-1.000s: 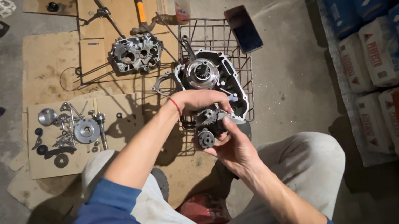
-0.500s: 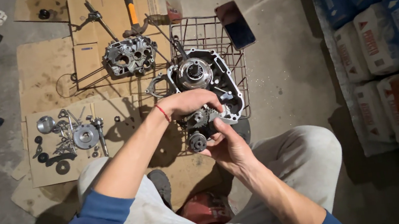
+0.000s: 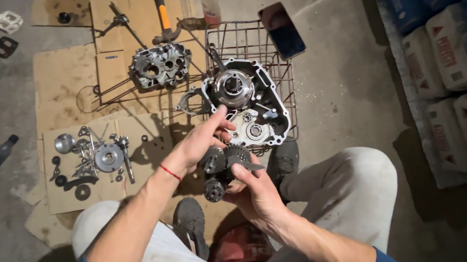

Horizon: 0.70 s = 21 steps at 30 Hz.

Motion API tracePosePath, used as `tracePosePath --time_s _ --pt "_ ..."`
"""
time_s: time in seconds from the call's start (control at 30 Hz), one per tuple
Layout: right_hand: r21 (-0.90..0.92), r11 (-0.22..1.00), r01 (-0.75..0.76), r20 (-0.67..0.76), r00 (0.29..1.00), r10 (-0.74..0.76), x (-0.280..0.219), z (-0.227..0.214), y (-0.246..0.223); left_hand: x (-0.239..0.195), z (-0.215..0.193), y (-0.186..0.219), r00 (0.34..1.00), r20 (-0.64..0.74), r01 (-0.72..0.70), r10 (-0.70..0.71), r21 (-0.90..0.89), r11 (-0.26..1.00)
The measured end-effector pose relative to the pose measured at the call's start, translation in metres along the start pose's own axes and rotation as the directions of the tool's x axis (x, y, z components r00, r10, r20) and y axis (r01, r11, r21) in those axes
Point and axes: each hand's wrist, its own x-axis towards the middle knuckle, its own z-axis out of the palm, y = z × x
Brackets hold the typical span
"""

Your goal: The person assembles a small engine by inserting a gear shaft into the engine casing and rotating the gears to check alignment. They handle the gear shaft and casing by hand, repeatedly adjusting the gears within the casing.

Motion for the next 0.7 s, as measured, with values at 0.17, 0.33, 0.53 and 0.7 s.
tracePosePath --time_s 0.17,0.33,0.53,0.7 --pt "0.024 1.000 0.015 0.063 0.998 -0.017 0.007 -0.005 0.004 0.008 -0.005 -0.010 0.995 -0.081 -0.077 0.064 -0.172 0.982" --pt "0.024 1.000 -0.013 0.038 0.999 0.012 0.011 -0.015 0.004 0.013 -0.001 -0.011 0.991 -0.110 -0.097 0.074 -0.219 0.971" --pt "0.082 0.997 -0.013 0.095 0.995 0.005 0.019 -0.036 0.005 0.030 0.011 -0.022 0.981 -0.131 -0.176 0.141 -0.321 0.931" --pt "0.125 0.992 -0.035 0.111 0.994 0.021 0.018 -0.029 -0.006 0.000 0.020 -0.001 0.974 -0.185 -0.199 0.128 -0.441 0.875"
